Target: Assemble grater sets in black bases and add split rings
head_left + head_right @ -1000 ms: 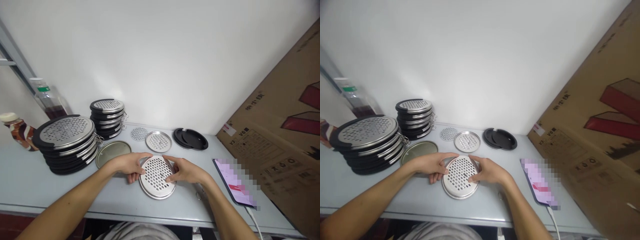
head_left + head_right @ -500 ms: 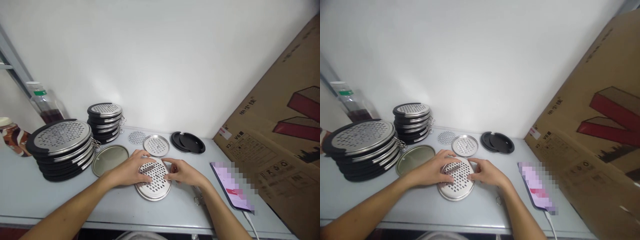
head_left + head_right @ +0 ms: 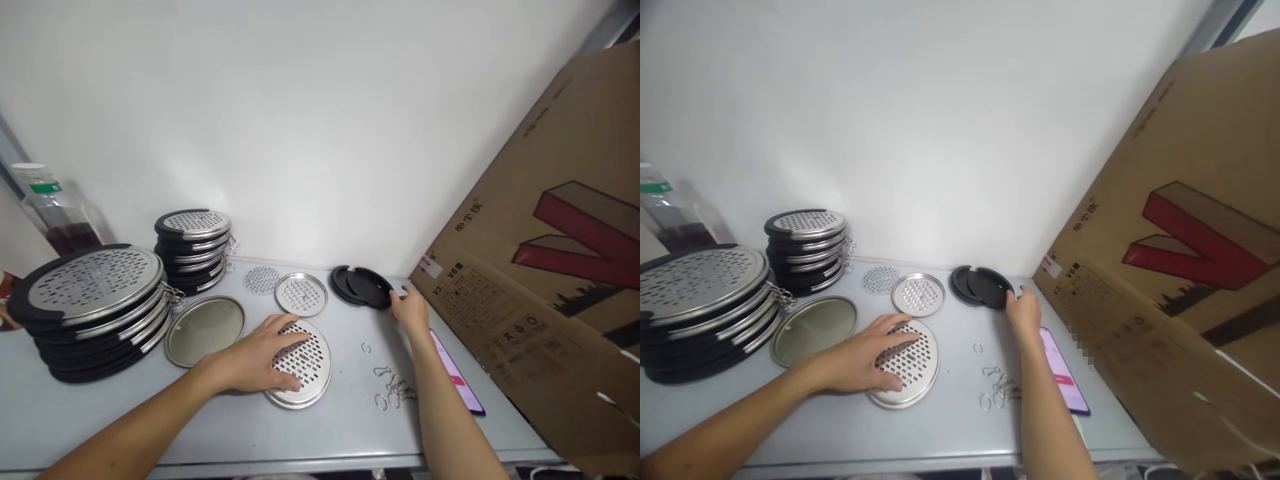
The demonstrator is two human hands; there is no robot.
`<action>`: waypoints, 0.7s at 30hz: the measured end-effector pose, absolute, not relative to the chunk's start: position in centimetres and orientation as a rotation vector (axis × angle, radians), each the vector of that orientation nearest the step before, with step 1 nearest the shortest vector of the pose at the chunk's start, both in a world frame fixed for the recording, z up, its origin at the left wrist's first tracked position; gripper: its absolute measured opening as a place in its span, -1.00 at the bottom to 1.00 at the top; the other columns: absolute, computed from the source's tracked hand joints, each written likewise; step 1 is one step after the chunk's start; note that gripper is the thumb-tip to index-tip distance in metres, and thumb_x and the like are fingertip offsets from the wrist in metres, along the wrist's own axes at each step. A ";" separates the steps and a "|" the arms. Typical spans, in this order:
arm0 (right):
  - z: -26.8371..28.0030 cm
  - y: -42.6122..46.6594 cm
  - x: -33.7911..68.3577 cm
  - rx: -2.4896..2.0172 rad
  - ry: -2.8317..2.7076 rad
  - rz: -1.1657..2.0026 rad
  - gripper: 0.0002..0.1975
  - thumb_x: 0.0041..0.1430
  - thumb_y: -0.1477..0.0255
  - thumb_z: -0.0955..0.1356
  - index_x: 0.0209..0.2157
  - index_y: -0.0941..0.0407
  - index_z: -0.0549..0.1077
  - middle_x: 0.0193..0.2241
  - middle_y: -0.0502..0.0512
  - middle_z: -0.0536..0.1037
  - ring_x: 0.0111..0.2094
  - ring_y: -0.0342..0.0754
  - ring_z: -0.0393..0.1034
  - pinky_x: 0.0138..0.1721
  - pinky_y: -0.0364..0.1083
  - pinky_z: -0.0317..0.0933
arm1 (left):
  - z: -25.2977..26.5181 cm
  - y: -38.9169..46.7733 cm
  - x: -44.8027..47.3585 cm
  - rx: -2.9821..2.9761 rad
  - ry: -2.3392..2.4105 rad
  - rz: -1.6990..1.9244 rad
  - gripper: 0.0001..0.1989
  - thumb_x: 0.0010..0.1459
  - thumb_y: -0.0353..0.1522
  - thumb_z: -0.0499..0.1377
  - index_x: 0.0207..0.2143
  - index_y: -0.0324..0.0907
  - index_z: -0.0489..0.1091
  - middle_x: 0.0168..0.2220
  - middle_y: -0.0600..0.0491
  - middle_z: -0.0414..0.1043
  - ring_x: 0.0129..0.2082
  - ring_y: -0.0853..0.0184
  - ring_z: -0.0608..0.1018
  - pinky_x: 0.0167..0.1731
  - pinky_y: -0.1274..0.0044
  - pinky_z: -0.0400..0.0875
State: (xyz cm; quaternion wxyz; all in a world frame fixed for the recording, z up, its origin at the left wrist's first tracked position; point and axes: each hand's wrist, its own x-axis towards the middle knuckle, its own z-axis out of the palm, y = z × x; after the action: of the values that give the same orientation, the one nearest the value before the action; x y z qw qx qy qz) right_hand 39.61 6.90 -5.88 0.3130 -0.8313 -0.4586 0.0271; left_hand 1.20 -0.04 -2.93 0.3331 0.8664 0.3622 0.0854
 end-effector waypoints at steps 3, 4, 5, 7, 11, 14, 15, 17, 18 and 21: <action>-6.2 8.4 40.2 -2.208 -1.174 0.191 -0.43 0.05 0.36 0.31 0.04 0.45 0.38 -0.73 0.16 0.48 -0.49 0.13 0.48 -0.32 -0.01 0.28 | -3.4 0.4 1.1 2.252 0.953 0.233 -0.10 -0.11 0.05 0.27 0.26 0.12 0.04 0.35 0.06 -0.22 0.32 0.00 -0.10 0.24 0.21 -0.03; -6.3 8.7 40.3 -2.208 -1.154 0.232 -0.46 0.02 0.38 0.32 0.00 0.45 0.41 -0.78 0.12 0.45 -0.54 0.12 0.47 -0.37 -0.02 0.28 | -3.6 0.6 1.1 2.253 0.959 0.230 -0.07 -0.12 0.06 0.27 0.27 0.10 0.02 0.36 0.05 -0.25 0.33 -0.01 -0.13 0.24 0.20 -0.05; -6.3 8.9 40.5 -2.203 -1.132 0.273 -0.50 -0.01 0.40 0.33 -0.06 0.43 0.45 -0.81 0.09 0.43 -0.60 0.10 0.45 -0.41 -0.04 0.28 | -3.7 0.7 1.1 2.255 0.966 0.222 -0.06 -0.12 0.07 0.27 0.28 0.09 0.00 0.37 0.05 -0.29 0.33 -0.02 -0.16 0.25 0.19 -0.07; -6.4 8.9 40.8 -2.178 -1.082 0.343 -0.62 -0.06 0.40 0.35 -0.23 0.38 0.54 -0.84 0.07 0.40 -0.68 0.06 0.40 -0.51 -0.06 0.27 | -4.0 0.8 1.1 2.262 0.978 0.200 -0.04 -0.12 0.07 0.26 0.29 0.10 -0.03 0.38 0.07 -0.38 0.33 -0.03 -0.22 0.25 0.16 -0.09; -5.9 7.9 41.9 -2.082 -0.931 0.387 -0.75 -0.11 0.31 0.36 -0.52 0.25 0.53 -0.85 0.09 0.39 -0.74 0.01 0.34 -0.66 -0.10 0.21 | -4.1 0.9 0.9 2.278 0.990 0.173 -0.03 -0.12 0.08 0.25 0.30 0.14 -0.09 0.38 0.11 -0.47 0.34 -0.02 -0.29 0.24 0.15 -0.12; -5.1 6.9 42.2 -1.940 -0.822 0.370 -0.77 -0.11 0.34 0.34 -0.46 0.23 0.49 -0.86 0.02 0.34 -0.73 -0.01 0.34 -0.70 -0.13 0.20 | -4.2 1.0 0.5 2.294 0.964 0.111 0.10 -0.21 0.08 0.30 0.31 0.12 -0.17 0.38 0.07 -0.54 0.33 -0.05 -0.33 0.23 0.14 -0.10; -4.8 6.6 42.2 -1.879 -0.798 0.369 -0.76 -0.10 0.35 0.32 -0.41 0.23 0.47 -0.85 -0.01 0.33 -0.72 -0.01 0.35 -0.70 -0.13 0.21 | -4.2 1.0 0.4 2.309 0.947 0.087 0.16 -0.26 0.08 0.32 0.32 0.11 -0.20 0.37 0.05 -0.56 0.33 -0.06 -0.34 0.23 0.13 -0.11; -4.1 5.8 41.7 -1.761 -0.776 0.380 -0.69 -0.09 0.35 0.29 -0.29 0.22 0.41 -0.80 -0.07 0.33 -0.70 -0.02 0.37 -0.69 -0.14 0.22 | -4.3 1.0 0.1 2.347 0.925 0.041 0.27 -0.35 0.09 0.35 0.33 0.07 -0.28 0.37 -0.01 -0.60 0.32 -0.09 -0.37 0.23 0.11 -0.15; -3.8 5.4 41.3 -1.697 -0.786 0.400 -0.66 -0.10 0.34 0.30 -0.25 0.21 0.39 -0.78 -0.10 0.32 -0.70 -0.04 0.36 -0.70 -0.14 0.21 | -4.3 1.0 0.0 2.364 0.924 0.018 0.31 -0.38 0.09 0.36 0.33 0.05 -0.30 0.37 -0.03 -0.61 0.31 -0.11 -0.39 0.23 0.10 -0.18; -2.7 4.2 39.9 -1.494 -0.981 0.509 -0.57 -0.13 0.28 0.34 -0.16 0.16 0.35 -0.69 -0.09 0.37 -0.72 -0.09 0.31 -0.74 -0.16 0.14 | -4.3 0.8 -0.1 2.378 0.941 -0.043 0.37 -0.42 0.10 0.37 0.33 0.05 -0.36 0.36 -0.07 -0.62 0.30 -0.14 -0.40 0.22 0.06 -0.22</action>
State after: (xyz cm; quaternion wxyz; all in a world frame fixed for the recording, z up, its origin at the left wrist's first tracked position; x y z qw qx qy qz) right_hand 39.94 4.24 -2.72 0.5984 -0.6441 -0.4229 0.2195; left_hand -0.12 0.81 -4.32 0.2879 0.8903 0.3525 -0.0163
